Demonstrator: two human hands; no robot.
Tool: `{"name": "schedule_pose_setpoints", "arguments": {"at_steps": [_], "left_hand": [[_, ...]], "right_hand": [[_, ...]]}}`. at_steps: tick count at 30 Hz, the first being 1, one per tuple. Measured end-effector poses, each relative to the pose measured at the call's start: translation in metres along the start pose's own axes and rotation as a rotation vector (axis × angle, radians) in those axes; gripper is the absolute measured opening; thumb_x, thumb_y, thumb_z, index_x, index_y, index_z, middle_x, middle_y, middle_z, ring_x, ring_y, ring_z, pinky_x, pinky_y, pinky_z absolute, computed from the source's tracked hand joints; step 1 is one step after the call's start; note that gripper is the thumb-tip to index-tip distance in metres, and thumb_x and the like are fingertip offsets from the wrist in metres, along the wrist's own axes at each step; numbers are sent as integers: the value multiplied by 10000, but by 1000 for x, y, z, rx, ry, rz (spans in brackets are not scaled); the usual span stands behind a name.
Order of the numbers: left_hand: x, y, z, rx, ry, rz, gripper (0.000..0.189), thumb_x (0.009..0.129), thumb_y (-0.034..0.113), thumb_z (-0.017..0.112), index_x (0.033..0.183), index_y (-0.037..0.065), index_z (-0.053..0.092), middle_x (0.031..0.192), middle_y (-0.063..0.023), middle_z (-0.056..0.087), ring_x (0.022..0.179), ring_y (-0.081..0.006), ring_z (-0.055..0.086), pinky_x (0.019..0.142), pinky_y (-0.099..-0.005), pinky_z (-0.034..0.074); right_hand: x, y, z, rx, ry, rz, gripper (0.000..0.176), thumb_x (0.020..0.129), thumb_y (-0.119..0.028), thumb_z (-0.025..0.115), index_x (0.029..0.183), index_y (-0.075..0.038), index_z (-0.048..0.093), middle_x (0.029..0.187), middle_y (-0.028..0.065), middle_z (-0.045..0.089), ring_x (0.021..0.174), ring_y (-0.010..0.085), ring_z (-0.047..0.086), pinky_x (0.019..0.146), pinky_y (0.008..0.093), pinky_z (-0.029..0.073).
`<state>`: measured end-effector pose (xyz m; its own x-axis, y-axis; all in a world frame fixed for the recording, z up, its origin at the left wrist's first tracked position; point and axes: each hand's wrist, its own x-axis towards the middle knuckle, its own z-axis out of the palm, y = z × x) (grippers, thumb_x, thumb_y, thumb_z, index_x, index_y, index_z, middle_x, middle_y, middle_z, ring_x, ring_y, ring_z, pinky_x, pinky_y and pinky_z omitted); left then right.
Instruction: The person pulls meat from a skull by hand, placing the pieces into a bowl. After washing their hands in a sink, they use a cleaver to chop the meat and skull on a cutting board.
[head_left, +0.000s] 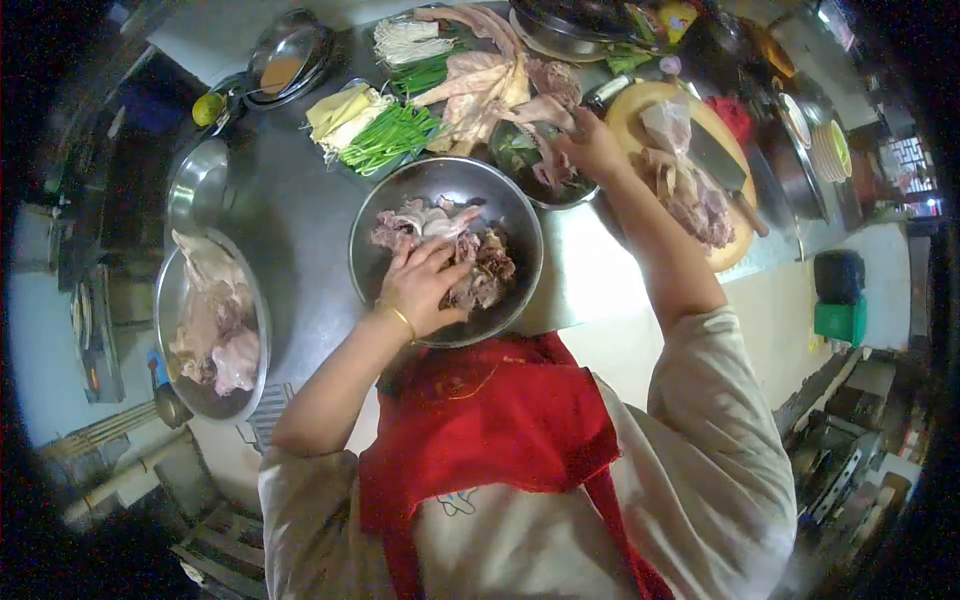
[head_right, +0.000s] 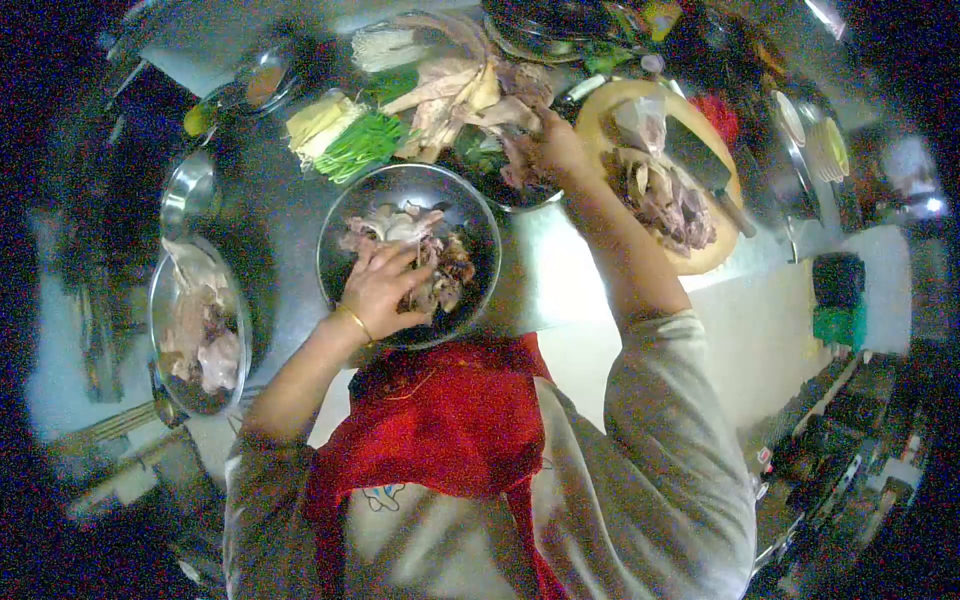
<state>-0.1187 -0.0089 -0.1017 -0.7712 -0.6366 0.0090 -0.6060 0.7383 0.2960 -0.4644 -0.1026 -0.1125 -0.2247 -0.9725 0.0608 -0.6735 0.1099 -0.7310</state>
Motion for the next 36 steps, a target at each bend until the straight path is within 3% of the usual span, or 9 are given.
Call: {"name": "schedule_pose_setpoints", "arguments": {"at_steps": [5,9,12,14,22,25,29,33,36], "left_hand": [[21,23,16,246,-123,-90,687,710,414,721,1280,84,525,1191,-125,589,1272,-247,419,1077,-481,240],[38,5,10,93,-123,-197,246,725,252,661,900,87,614,864,-77,654,959,-271,614,874,-495,401],[41,-23,-24,-392,-47,-489,374,708,174,683,1071,104,628,933,-132,673,795,-293,658,700,-383,521],[35,-52,-16,-572,250,-387,466,669,144,727,1120,109,614,950,-139,680,816,-264,672,734,-344,530],[21,-70,-25,-387,15,-210,465,674,135,728,1123,137,606,1000,-121,661,962,-322,619,852,-394,498],[13,-34,-27,26,-154,-84,350,699,118,668,1043,180,674,1021,-124,633,1031,-329,578,901,-438,473],[-14,-18,-8,18,-213,242,335,713,89,627,1024,187,706,1092,-133,627,1093,-360,556,1000,-520,377],[-11,-24,-18,-735,-316,-66,335,757,101,609,1083,138,682,1132,-99,631,1129,-399,536,1034,-537,352],[1,-21,-23,-287,69,-56,310,760,224,635,1053,140,692,1353,-123,510,1302,-362,406,1087,-542,283]], "right_hand": [[-46,-42,18,-191,162,-419,339,769,-159,671,1100,-104,631,1029,179,652,961,367,616,854,439,497],[-95,-61,39,-157,-399,-681,156,739,-80,623,894,-96,641,814,106,634,784,306,634,686,427,515],[-107,-64,47,-373,-600,-674,289,721,-224,702,977,-111,630,897,123,641,838,338,630,722,421,527],[-107,-70,55,-471,-642,-613,382,688,-278,741,1012,-112,625,956,127,637,903,336,622,744,419,531],[-112,-92,113,-633,-920,-536,693,628,-360,815,1248,-204,548,1193,86,578,1147,338,534,960,427,466],[-110,-80,126,-715,-1129,-695,367,719,-268,710,1082,-233,665,1187,80,594,1186,287,527,1015,480,405],[-113,-99,81,-650,-953,-710,232,747,-204,631,963,-227,713,1133,70,621,1122,257,563,946,490,437],[-107,-96,64,-781,-823,-757,331,737,-206,640,1066,-205,675,1106,72,625,1081,275,574,905,455,459],[-103,-97,53,-659,-731,-812,384,778,-211,585,1157,-165,626,1147,106,634,1084,312,581,907,466,473]]}}
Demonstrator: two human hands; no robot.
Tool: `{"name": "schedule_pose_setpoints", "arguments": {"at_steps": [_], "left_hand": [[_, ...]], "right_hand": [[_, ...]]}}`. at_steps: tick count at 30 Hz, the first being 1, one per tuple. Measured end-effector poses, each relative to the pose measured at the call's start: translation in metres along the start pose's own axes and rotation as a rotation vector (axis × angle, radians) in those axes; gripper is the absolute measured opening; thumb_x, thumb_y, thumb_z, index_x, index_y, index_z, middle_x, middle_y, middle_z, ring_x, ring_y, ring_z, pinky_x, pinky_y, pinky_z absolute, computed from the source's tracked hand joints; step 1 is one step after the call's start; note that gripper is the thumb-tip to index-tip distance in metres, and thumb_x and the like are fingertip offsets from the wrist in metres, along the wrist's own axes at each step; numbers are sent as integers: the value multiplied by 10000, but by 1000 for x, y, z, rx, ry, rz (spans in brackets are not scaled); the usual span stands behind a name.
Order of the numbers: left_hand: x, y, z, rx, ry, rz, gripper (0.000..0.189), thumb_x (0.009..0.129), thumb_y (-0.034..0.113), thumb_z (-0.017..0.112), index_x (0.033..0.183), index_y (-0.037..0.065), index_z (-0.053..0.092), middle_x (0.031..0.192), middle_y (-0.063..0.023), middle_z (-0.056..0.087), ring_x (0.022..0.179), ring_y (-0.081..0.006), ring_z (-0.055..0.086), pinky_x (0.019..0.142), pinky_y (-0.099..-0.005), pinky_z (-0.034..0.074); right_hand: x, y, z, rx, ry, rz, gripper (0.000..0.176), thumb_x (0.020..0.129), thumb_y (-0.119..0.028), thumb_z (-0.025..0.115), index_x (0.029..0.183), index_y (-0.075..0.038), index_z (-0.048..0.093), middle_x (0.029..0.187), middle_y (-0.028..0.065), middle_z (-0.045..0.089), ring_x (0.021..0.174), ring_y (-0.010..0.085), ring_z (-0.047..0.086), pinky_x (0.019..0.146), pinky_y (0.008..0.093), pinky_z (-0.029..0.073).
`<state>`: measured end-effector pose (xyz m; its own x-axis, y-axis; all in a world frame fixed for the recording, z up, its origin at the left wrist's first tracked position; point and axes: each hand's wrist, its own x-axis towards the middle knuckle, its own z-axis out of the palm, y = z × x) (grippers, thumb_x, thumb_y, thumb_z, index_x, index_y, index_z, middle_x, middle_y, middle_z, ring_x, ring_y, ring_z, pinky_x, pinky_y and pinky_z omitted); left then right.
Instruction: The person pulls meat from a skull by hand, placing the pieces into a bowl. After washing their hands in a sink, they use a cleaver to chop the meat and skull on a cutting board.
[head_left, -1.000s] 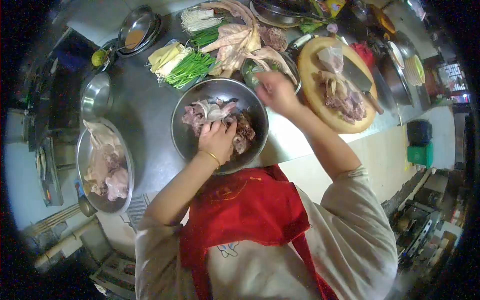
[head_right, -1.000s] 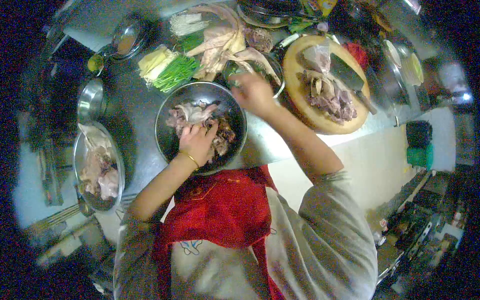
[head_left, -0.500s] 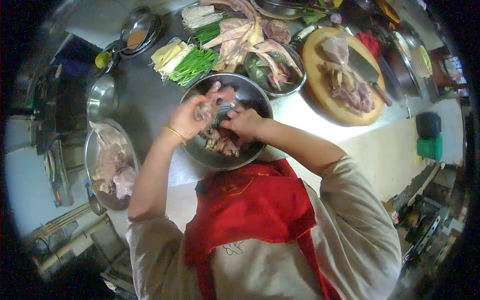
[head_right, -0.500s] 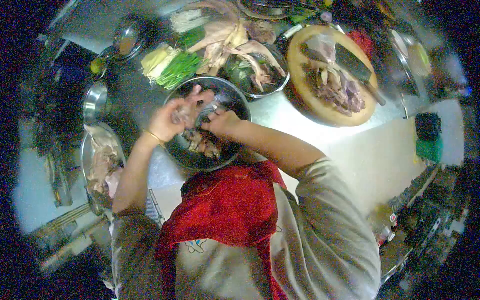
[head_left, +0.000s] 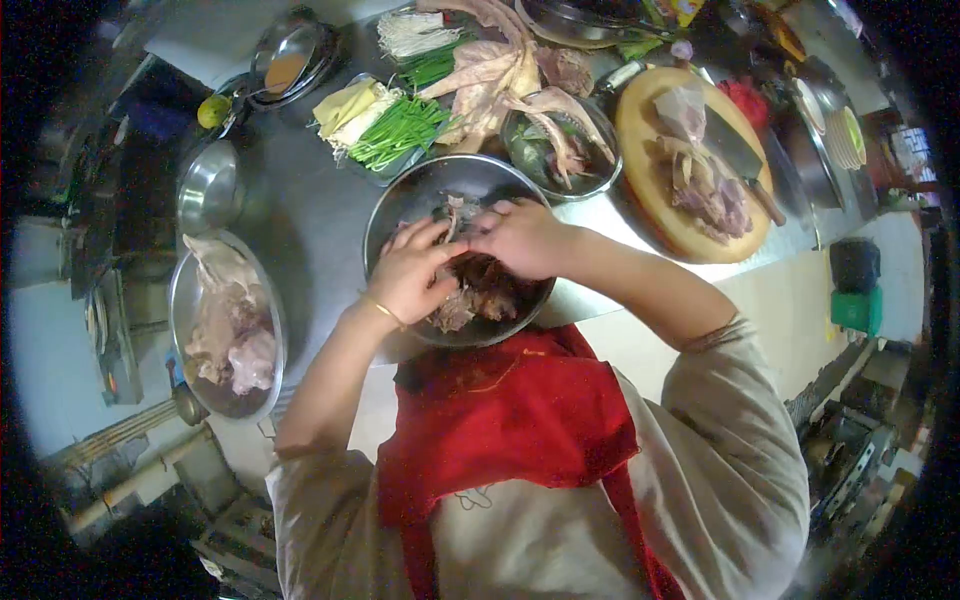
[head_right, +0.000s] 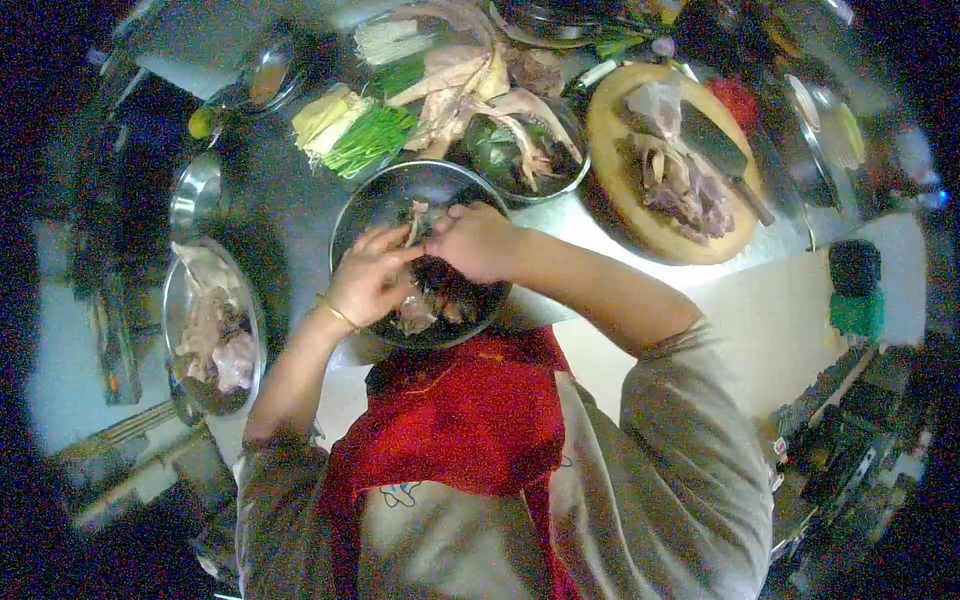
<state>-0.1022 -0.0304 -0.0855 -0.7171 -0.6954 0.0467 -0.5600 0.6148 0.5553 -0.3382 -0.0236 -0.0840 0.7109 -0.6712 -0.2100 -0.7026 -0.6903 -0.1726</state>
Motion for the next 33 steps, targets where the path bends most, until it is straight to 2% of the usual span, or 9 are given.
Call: {"name": "schedule_pose_setpoints", "arguments": {"at_steps": [7,10,14,19,21,23,26,30,33], "left_hand": [[15,24,-17,513,-574,-36,539,817,437,594,1281,168,551,1466,-155,384,1371,-333,321,1107,-623,171],[21,0,10,314,-247,-42,612,796,449,617,1297,110,528,1449,-189,397,1343,-386,353,1109,-585,209],[21,-4,21,354,-473,-126,687,844,432,594,1385,54,406,1455,-179,384,1368,-366,315,1117,-581,196],[14,-7,6,306,-491,-167,677,839,424,614,1374,56,423,1451,-173,382,1363,-349,317,1120,-573,196],[17,-14,4,243,-465,-103,654,839,424,617,1364,74,445,1431,-177,407,1345,-345,346,1117,-560,215],[19,-18,-6,215,-361,-110,620,826,381,644,1343,85,475,1388,-176,459,1296,-348,411,1102,-518,269],[7,-11,-22,-82,-44,-77,492,819,212,669,1275,76,543,1270,-170,569,1180,-356,529,1025,-414,400],[-25,-23,-43,-246,196,-117,367,862,74,624,1224,33,578,1251,-151,594,1140,-269,575,953,-351,460],[-73,-26,-43,-673,495,-428,295,904,55,610,1196,19,597,1208,-97,624,1087,-153,586,920,-289,474]], "right_hand": [[2,5,13,16,-131,104,587,765,-242,622,1333,-153,503,1161,114,617,1024,328,601,931,444,464],[22,-5,34,143,439,250,523,792,-201,577,1298,-82,518,1080,150,637,993,346,612,916,458,474],[49,-5,93,374,-12,519,496,831,-198,530,1299,-37,495,1218,205,573,1083,359,593,965,436,464],[11,-19,33,100,521,171,510,809,-230,553,1288,-60,508,1273,180,567,1118,311,592,987,492,435],[17,-12,41,202,294,225,492,797,-232,573,1258,-65,538,1233,152,589,1094,298,599,985,486,435],[9,-12,30,112,37,238,465,754,-216,634,1199,-90,589,1161,95,624,1049,289,608,960,446,449],[-23,-6,-12,251,631,215,401,727,-201,668,1119,-122,635,1103,93,651,1007,293,625,893,456,471],[-71,48,-8,180,684,233,356,705,-129,713,1057,-104,661,1011,119,676,930,316,639,807,447,495],[-123,65,-5,441,716,695,228,800,-76,653,1023,-30,645,866,117,648,774,198,617,698,318,509]]}}
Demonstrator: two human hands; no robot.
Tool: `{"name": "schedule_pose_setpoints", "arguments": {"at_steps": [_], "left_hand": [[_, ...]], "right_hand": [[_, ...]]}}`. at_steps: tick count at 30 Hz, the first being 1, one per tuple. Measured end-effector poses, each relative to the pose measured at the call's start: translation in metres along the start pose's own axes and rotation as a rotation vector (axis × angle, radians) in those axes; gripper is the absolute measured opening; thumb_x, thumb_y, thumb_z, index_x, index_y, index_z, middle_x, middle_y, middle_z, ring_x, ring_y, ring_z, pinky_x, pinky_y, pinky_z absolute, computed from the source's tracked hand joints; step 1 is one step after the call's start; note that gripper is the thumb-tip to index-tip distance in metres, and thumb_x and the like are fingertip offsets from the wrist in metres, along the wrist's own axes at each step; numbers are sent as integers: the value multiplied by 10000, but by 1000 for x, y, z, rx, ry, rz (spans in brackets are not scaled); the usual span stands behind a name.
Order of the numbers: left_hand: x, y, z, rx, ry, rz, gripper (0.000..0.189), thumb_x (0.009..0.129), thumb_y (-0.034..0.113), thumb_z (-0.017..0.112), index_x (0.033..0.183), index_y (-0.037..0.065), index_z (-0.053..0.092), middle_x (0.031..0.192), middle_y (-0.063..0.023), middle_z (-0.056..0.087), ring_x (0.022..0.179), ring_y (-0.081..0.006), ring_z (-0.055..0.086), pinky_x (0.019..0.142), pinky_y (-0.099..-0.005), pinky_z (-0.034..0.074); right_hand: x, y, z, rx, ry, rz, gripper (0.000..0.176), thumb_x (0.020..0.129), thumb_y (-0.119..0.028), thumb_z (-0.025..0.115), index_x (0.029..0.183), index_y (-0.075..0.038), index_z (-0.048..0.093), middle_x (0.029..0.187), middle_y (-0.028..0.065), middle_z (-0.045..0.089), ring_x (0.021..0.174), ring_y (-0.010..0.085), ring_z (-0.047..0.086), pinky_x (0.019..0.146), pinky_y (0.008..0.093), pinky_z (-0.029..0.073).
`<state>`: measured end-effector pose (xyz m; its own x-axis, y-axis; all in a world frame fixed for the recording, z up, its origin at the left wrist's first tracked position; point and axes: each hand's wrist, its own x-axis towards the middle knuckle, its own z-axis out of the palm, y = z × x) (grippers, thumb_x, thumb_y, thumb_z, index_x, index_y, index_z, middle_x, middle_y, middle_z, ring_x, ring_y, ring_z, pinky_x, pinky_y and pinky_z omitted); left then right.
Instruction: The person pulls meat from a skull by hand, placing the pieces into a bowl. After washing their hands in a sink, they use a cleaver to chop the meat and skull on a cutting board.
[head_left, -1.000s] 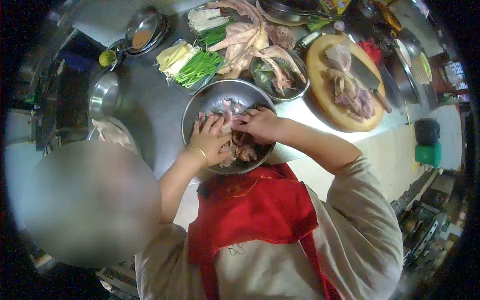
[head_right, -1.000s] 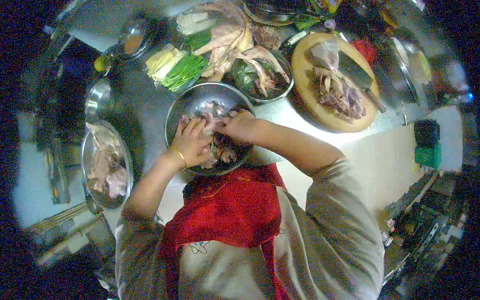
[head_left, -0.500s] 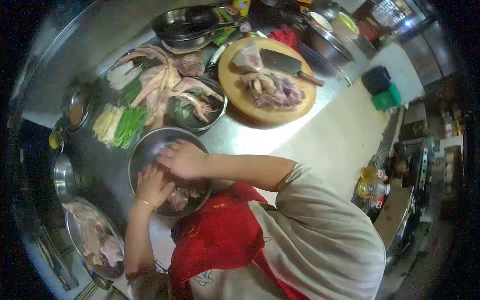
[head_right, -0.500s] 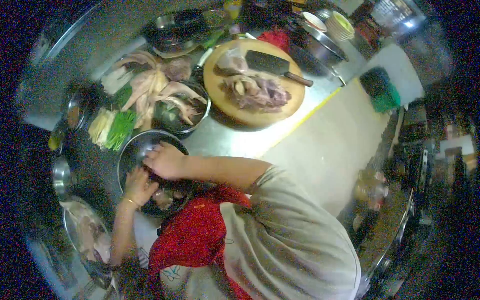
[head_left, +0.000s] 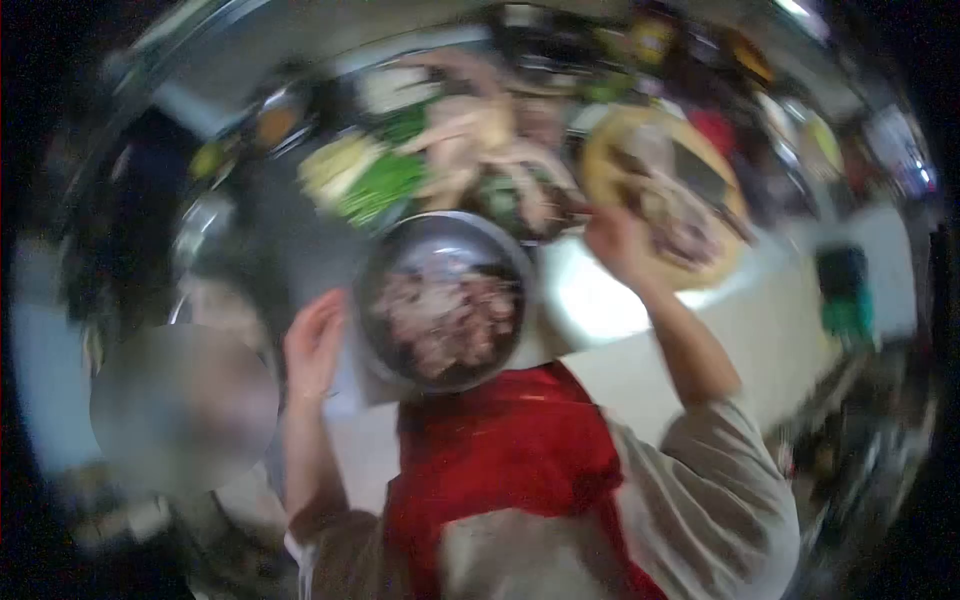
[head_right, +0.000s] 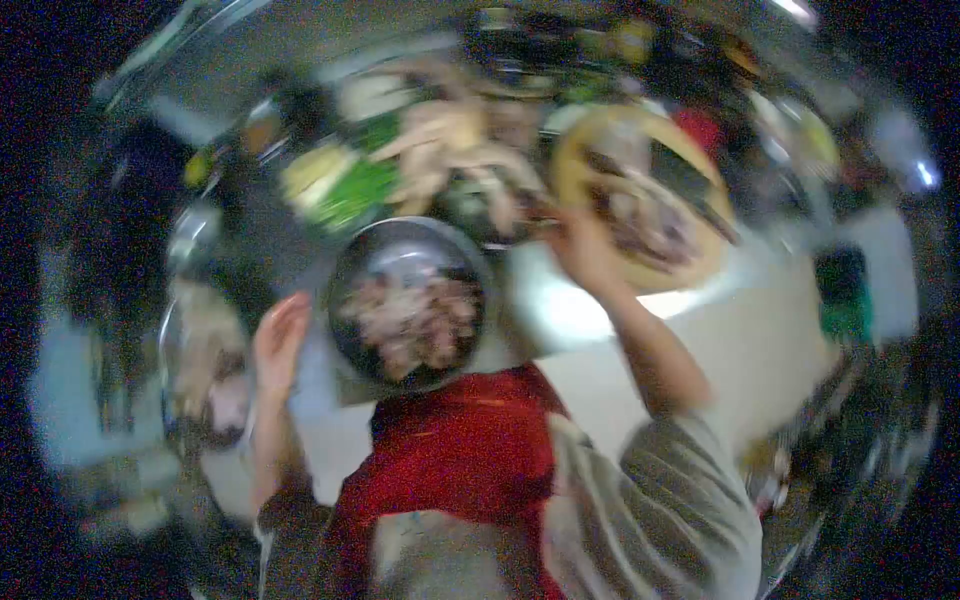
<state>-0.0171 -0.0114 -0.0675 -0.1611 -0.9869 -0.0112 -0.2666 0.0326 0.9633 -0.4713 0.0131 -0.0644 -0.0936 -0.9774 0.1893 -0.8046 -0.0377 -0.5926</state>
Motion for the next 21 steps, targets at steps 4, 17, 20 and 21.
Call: {"name": "schedule_pose_setpoints", "arguments": {"at_steps": [4,17,20,21], "left_hand": [[-51,-23,-2,-228,273,-138,233,902,43,610,1135,40,614,1078,-62,663,934,-121,614,807,-267,507],[-124,-2,38,-480,602,-218,335,902,132,597,1211,7,563,1083,-109,650,898,-158,625,761,-274,512],[-143,-3,29,-526,744,-224,355,884,133,609,1209,0,560,1081,-128,640,894,-165,623,760,-280,512],[-149,2,26,-542,794,-221,358,879,131,611,1207,-1,560,1081,-132,638,894,-166,622,760,-280,512]], "right_hand": [[-19,30,19,925,-36,431,213,955,-110,525,1095,43,572,852,39,609,733,98,568,665,211,484],[-28,-62,133,908,-1050,776,545,928,-266,593,1356,-16,368,1109,189,614,777,326,678,616,390,604],[-20,-79,179,1080,-1140,862,618,944,-371,567,1344,42,341,1014,205,619,752,296,687,691,411,605],[-19,-81,201,1059,-1127,853,577,943,-378,567,1327,8,378,1040,187,618,757,284,681,719,414,600]]}}
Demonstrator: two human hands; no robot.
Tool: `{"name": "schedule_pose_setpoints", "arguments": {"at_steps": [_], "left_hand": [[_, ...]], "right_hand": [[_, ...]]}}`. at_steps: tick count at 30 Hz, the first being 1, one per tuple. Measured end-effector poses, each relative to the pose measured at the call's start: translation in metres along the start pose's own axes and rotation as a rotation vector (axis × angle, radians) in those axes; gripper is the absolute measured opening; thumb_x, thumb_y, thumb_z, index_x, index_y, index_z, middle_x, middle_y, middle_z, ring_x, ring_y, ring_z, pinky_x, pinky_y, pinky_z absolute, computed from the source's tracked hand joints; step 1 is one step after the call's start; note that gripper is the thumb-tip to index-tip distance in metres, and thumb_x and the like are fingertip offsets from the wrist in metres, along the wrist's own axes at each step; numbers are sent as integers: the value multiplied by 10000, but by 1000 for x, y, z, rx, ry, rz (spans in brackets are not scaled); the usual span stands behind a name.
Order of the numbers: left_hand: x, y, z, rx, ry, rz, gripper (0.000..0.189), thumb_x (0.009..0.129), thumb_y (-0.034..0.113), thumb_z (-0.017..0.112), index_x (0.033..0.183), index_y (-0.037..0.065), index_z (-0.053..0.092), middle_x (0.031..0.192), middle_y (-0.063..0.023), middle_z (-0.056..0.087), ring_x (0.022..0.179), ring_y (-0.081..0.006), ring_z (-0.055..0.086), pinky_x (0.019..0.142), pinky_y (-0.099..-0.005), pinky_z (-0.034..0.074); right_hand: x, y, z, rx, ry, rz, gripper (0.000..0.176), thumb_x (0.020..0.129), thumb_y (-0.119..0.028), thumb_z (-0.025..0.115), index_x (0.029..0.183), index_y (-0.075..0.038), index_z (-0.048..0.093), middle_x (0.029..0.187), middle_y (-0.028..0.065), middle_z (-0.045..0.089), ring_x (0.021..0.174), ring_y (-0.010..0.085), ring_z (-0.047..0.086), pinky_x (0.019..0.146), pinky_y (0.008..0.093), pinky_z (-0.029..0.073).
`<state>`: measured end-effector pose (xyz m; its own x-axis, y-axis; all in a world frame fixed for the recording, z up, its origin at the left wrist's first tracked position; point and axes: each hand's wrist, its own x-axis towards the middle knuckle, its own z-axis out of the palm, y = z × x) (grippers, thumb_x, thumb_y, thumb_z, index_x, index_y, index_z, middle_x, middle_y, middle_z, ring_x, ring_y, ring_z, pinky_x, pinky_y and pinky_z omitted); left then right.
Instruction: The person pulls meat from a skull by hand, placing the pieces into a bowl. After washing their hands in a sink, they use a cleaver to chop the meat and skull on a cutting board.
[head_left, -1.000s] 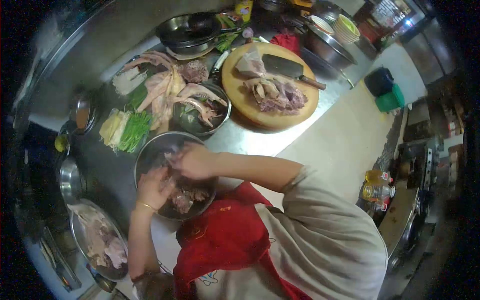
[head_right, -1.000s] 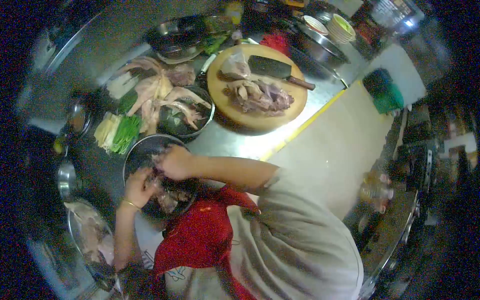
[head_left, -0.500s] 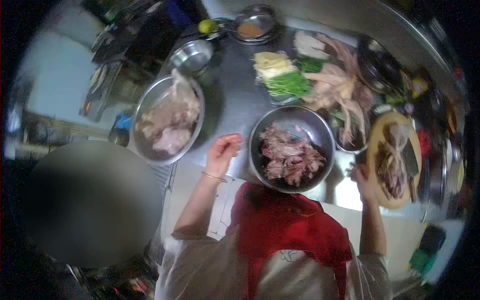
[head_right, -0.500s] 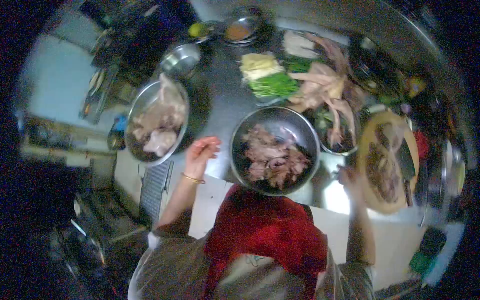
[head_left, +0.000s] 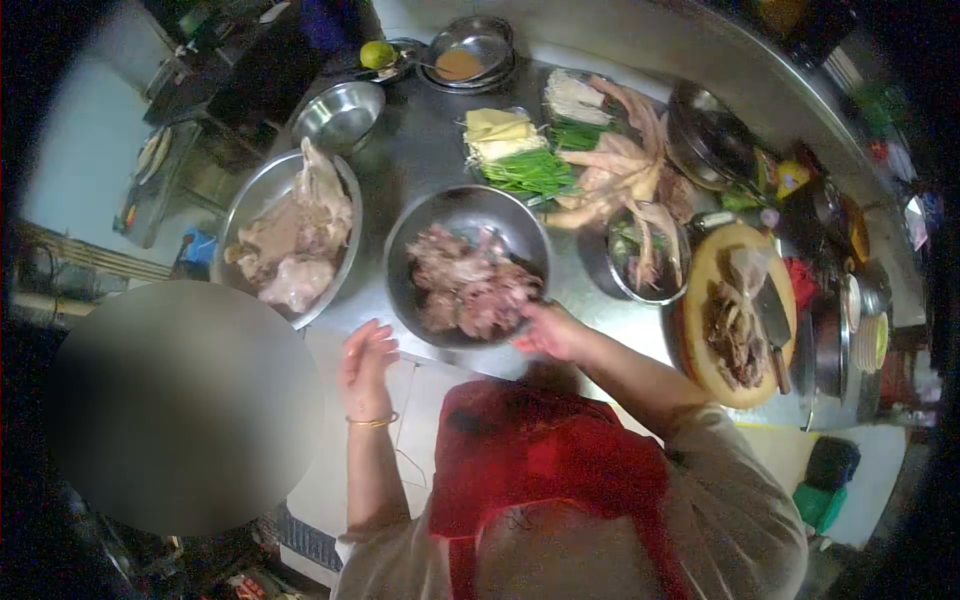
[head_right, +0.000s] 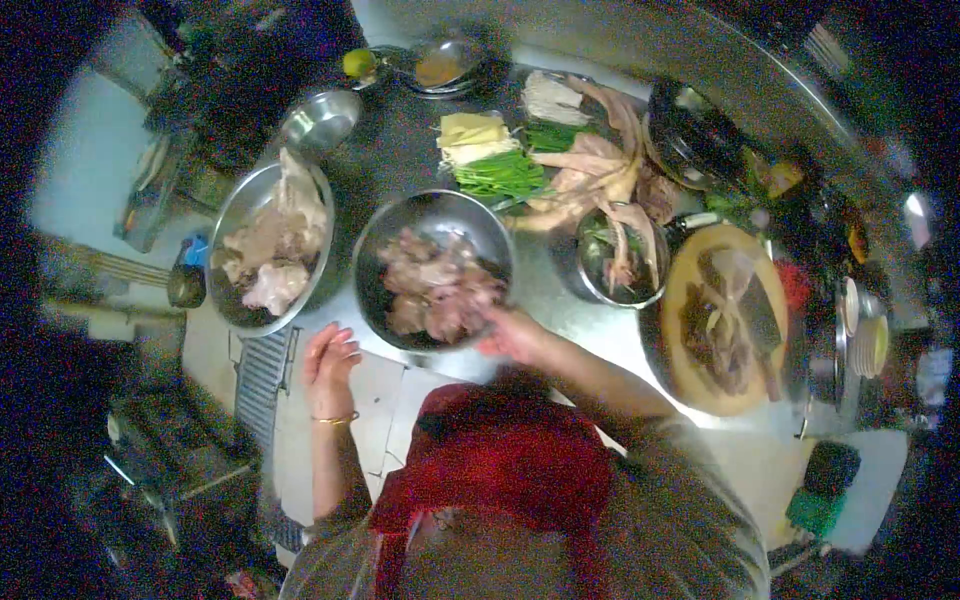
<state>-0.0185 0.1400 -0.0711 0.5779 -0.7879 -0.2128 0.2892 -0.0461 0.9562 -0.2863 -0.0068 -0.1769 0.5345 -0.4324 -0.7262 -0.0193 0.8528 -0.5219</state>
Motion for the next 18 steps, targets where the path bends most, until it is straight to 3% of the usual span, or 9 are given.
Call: {"name": "schedule_pose_setpoints", "arguments": {"at_steps": [4,11,17,18], "left_hand": [[-6,16,-23,10,69,54,322,900,129,619,1193,7,564,1053,-133,643,858,-177,617,720,-288,510],[6,20,-50,-33,60,14,344,900,149,611,1202,-6,553,1062,-133,633,868,-178,610,744,-286,499],[38,10,-37,-62,-66,-90,334,910,162,607,1205,13,558,1075,-137,629,869,-188,607,743,-295,498],[45,6,-33,-66,-112,-114,329,912,167,612,1204,25,561,1079,-137,627,866,-191,601,742,-298,497]], "right_hand": [[31,-25,56,33,33,-21,527,921,-459,549,1287,-96,442,1057,126,626,804,272,672,651,384,587],[54,-40,68,51,71,-86,552,880,-541,575,1254,-150,466,1090,103,622,891,251,653,692,389,555],[4,-13,42,-81,59,-147,479,895,-445,620,1216,-100,530,1047,99,650,846,208,641,711,360,530],[-4,-7,37,-50,141,-167,452,902,-415,620,1208,-91,540,1036,98,652,840,205,639,708,352,527]]}}
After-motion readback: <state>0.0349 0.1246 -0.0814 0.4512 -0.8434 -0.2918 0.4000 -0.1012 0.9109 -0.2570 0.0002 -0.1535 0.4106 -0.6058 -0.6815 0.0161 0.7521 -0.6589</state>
